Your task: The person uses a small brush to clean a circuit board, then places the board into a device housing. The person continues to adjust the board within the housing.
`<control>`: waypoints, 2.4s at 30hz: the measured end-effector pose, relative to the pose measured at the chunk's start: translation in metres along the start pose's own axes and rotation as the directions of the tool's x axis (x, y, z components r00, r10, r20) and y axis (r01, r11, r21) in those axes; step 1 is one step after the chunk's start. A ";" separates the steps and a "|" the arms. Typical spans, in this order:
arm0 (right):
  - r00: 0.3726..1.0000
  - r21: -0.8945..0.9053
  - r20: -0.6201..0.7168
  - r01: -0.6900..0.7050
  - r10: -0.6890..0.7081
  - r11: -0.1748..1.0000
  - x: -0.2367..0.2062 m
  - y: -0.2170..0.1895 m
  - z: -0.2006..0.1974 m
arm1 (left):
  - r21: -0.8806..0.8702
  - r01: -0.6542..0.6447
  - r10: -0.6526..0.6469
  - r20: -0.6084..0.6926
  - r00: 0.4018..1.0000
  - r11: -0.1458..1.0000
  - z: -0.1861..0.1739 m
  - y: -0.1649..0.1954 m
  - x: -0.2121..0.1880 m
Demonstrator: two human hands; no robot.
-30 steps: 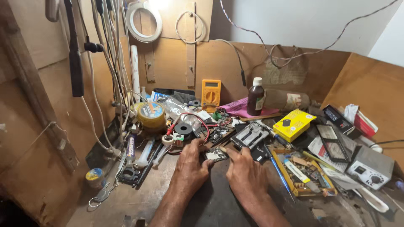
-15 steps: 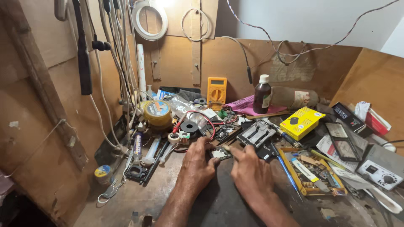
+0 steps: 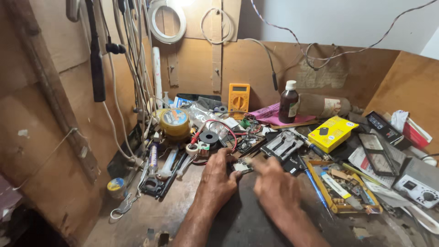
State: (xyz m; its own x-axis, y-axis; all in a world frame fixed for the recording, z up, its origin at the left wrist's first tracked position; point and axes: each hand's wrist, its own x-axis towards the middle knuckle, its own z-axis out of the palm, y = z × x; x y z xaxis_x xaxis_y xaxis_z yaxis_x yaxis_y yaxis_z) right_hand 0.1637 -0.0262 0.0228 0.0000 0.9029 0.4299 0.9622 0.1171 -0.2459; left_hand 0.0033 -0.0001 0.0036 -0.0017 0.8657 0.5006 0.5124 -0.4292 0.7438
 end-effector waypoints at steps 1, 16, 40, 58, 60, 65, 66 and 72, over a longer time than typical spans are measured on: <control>0.999 0.011 -0.007 0.032 -0.032 0.999 -0.002 0.000 -0.001 | -0.007 0.008 -0.008 0.009 1.000 1.000 0.000 0.000 -0.001; 0.999 0.060 -0.047 0.027 -0.024 0.998 0.008 -0.008 -0.001 | -0.010 -0.029 0.029 0.004 1.000 1.000 -0.002 0.005 0.004; 0.994 -0.080 0.038 -0.097 0.100 0.992 -0.019 -0.006 -0.015 | -0.002 0.040 -0.040 0.009 0.999 0.999 -0.002 0.004 -0.002; 0.997 -0.027 -0.037 -0.062 0.061 0.998 -0.013 -0.003 -0.014 | -0.066 0.013 -0.013 -0.004 1.000 0.998 0.000 0.001 0.003; 0.998 -0.035 -0.025 -0.063 0.063 0.997 -0.015 -0.003 -0.013 | -0.072 0.040 -0.040 0.001 0.999 0.997 0.001 0.001 0.002; 0.996 0.069 0.041 0.082 -0.085 0.994 -0.020 -0.003 -0.019 | 0.009 0.027 -0.027 -0.003 1.000 1.000 0.003 0.000 0.002; 0.994 0.088 0.059 0.089 -0.095 0.992 -0.020 -0.002 -0.021 | 0.032 0.018 -0.018 -0.003 1.000 0.999 0.003 0.000 0.002; 0.973 0.128 -0.034 0.229 -0.227 0.965 -0.017 -0.003 -0.022 | -0.028 0.019 -0.019 -0.005 1.000 0.999 0.002 0.000 0.001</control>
State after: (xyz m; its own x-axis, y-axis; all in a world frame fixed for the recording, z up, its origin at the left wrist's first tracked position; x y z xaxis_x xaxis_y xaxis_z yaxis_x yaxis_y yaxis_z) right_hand 0.1672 -0.0510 0.0354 -0.2090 0.8383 0.5035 0.8934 0.3730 -0.2502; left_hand 0.0053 0.0015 0.0032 -0.0155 0.8724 0.4886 0.4884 -0.4198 0.7651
